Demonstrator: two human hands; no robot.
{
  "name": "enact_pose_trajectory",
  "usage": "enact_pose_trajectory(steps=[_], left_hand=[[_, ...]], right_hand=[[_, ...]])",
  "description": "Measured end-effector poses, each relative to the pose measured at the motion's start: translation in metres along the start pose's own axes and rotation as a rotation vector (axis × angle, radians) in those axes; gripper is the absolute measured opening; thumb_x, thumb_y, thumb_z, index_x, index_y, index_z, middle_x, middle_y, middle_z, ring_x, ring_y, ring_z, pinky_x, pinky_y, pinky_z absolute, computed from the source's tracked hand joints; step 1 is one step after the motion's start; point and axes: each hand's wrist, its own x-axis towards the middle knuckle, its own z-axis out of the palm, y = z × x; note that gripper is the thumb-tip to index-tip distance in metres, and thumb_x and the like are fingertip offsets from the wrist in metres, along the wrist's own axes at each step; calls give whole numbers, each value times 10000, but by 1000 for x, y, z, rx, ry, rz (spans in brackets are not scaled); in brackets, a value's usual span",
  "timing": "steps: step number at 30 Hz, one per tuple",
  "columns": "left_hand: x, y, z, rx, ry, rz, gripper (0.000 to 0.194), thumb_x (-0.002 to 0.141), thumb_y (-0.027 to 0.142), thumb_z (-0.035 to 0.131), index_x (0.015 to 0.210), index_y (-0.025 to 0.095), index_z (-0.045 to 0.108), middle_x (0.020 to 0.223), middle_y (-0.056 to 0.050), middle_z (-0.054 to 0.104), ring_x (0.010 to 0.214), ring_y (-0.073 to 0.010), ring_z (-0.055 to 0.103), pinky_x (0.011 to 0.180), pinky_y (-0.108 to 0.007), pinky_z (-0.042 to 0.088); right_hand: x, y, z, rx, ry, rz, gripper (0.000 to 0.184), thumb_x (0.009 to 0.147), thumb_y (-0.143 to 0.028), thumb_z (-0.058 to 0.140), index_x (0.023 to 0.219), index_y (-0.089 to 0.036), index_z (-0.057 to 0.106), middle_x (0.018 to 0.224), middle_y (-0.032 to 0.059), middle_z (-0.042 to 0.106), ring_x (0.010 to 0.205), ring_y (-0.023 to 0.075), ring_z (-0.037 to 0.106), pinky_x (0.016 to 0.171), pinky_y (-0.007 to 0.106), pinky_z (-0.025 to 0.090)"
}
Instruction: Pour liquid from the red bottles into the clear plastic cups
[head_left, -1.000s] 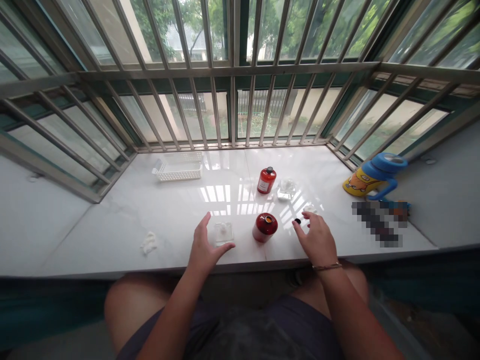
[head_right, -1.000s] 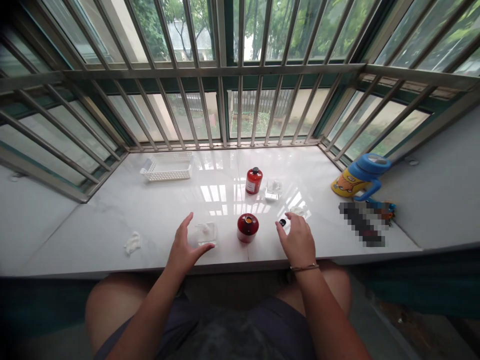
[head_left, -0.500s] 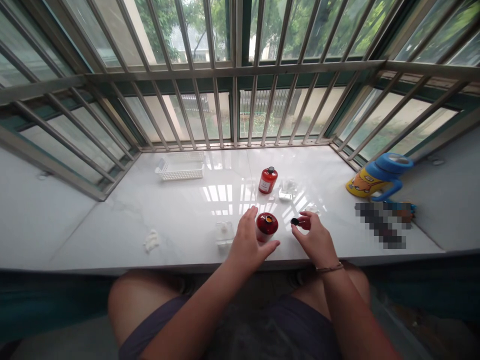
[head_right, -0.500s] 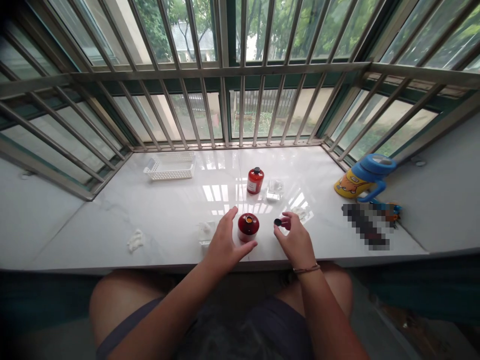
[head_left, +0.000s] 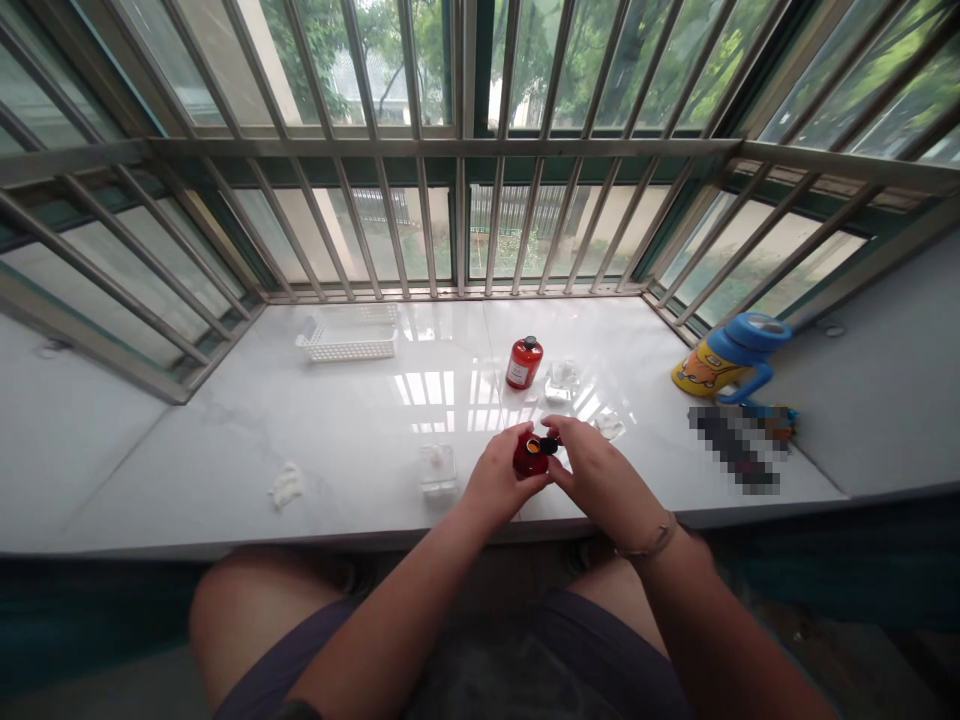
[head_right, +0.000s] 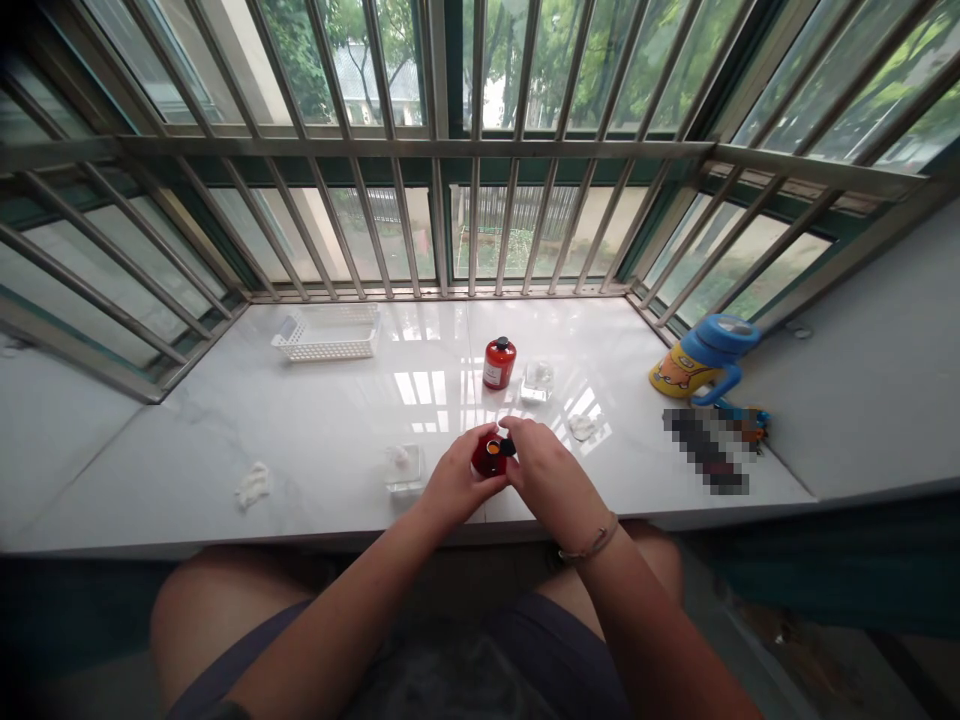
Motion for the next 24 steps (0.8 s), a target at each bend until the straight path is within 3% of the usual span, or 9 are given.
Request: enact_pose_trajectory(steps=[12,19,24], left_hand=[[1,3,-1,6,20,57,664,782,179,827,1406,258,612,1341,-84,708,1225,-295,674,1084,-460,546],[1,0,-1,3,23,42,677,776,212,853,1407,253,612,1435,-103,677,1320,-322,637,1156,-505,507],[2,2,-1,5,16,47,677,773,186,842,1407,275,620,1399,-85,699,1285,-319,655,1132,-501,527]], right_hand=[[1,-14,6,199,-46,141,454,957,-177,620,1388,-283,525,1228,68,731,1129,257,739,984,444,622],[-3,-11,10,133,-52,54,303,1014,-198,552,1307,-265,588,1191,97,718,1091,289,698,963,494,612],[5,-10,8,105,-89,39,306,1009,-194,560,1305,-258,601,1173,108,730,1067,300,699,921,489,608]])
